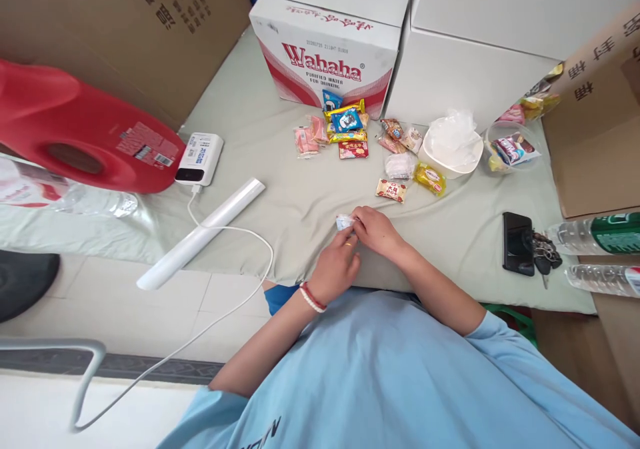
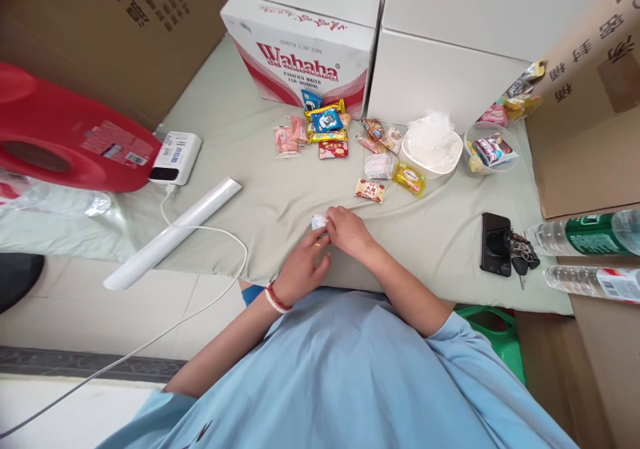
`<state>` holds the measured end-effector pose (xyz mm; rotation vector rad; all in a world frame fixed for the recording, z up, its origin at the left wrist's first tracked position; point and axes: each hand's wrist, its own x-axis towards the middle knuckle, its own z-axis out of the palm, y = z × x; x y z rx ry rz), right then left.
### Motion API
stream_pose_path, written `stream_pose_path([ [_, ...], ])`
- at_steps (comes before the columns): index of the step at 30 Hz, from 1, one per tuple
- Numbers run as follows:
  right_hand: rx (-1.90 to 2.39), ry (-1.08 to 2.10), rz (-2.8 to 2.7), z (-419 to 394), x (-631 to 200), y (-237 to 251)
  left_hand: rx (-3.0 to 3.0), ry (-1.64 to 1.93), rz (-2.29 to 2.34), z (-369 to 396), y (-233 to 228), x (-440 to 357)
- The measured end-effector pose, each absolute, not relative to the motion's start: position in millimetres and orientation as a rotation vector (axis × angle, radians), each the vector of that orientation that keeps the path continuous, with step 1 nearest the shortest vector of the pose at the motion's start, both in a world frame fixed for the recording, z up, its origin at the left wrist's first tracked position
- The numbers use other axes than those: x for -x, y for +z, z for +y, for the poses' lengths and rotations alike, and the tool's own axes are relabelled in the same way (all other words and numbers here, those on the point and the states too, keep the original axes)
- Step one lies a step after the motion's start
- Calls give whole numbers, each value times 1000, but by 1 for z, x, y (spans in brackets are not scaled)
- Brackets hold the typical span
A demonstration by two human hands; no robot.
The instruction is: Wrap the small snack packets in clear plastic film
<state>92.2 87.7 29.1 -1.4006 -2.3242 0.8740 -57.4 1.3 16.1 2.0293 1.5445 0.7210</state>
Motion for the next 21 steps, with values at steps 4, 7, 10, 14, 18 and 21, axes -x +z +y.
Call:
stream_pose_path([
  [4, 1330, 799, -2367, 81, -97, 20, -1584, 944, 1880, 6, 8, 81],
  [7, 1310, 804, -2315, 74, -100, 20, -1599, 772, 1929, 17, 0, 74],
  [10, 1300, 887, -2161, 67, -105, 25, -1708, 787, 1903, 22, 1, 56],
  [14, 1387, 1223, -1759, 50, -124, 34, -1901, 956, 1805, 11, 14, 33],
  [18, 1388, 1458, -1458, 29, -148, 34, -2237, 883, 1465, -6, 23, 8],
  [21, 1417, 1479, -1411, 18, -168, 24, -2307, 778, 1132, -10, 19, 1],
])
